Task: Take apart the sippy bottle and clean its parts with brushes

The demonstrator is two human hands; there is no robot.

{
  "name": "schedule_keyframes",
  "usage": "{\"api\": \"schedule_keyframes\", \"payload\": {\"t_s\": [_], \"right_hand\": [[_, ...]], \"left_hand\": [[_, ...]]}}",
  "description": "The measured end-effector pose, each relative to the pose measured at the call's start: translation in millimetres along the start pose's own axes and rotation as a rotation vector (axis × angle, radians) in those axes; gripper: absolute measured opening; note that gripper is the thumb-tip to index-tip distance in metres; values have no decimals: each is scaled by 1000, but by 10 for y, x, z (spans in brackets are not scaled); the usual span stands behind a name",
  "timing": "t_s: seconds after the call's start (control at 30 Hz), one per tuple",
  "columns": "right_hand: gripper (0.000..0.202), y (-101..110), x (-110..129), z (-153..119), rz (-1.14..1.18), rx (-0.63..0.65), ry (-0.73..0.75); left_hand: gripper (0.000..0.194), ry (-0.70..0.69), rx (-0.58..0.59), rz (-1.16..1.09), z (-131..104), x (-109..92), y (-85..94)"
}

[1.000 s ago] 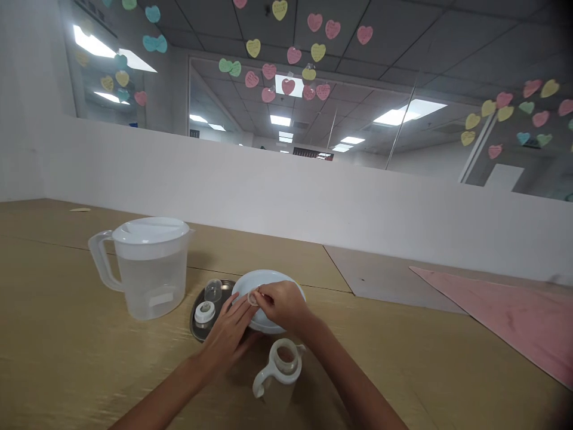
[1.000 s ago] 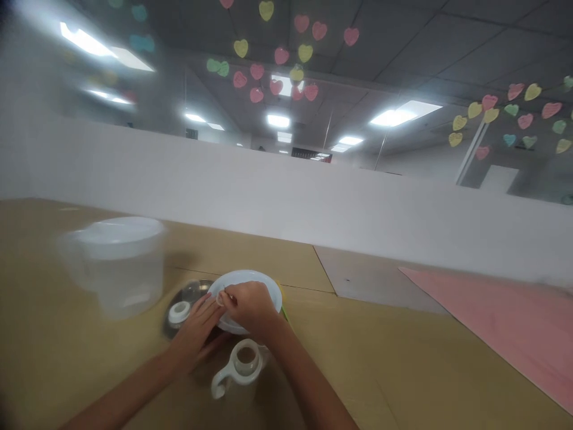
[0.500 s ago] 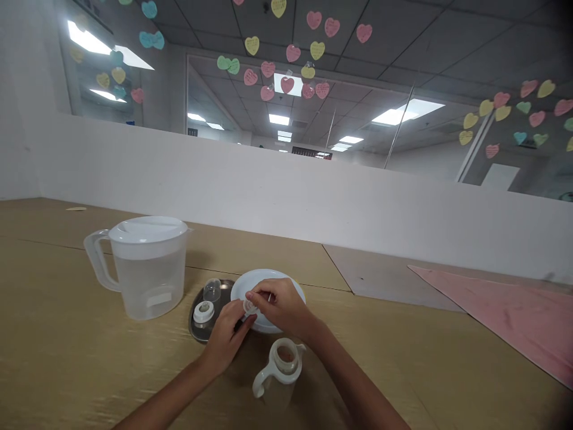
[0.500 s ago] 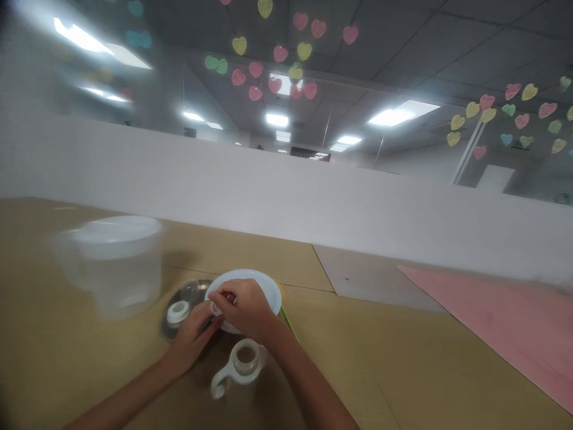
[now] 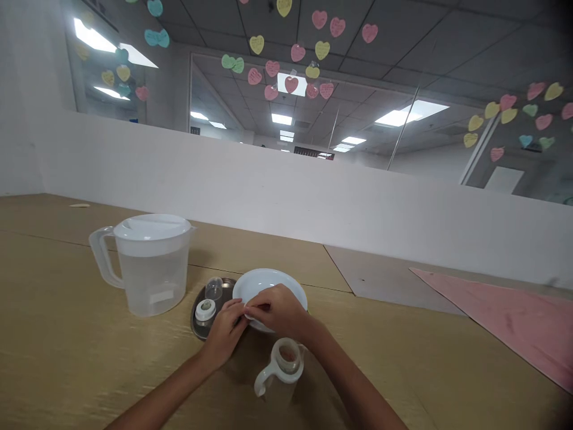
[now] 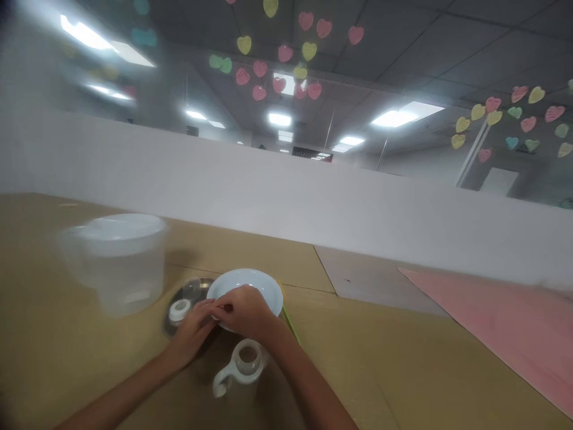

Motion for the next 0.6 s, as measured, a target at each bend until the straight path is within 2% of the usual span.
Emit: {"api": "schedule_keyframes", "payload": {"t_s": [0.3,0.47,0.6], "right_hand": [[34,308,145,-78,135,-208,123],[37,581,229,-143,281,-319,95],[34,722,249,-182,351,-370,70]], "left_hand": [[30,-91,-32,-12,41,-104,13],[35,-141,-77,26,20,-158,10],[37,-175,-88,54,10,-202,4]]}}
Point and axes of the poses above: each hand's wrist, its own z-axis towards the middle knuckle, its own y-axis out of the back of the hand, x = y × z, the point moved 10 cm from there along z, towards the middle knuckle, and after that the axes turned 5 degrees about -y, right-handed, at the moved point
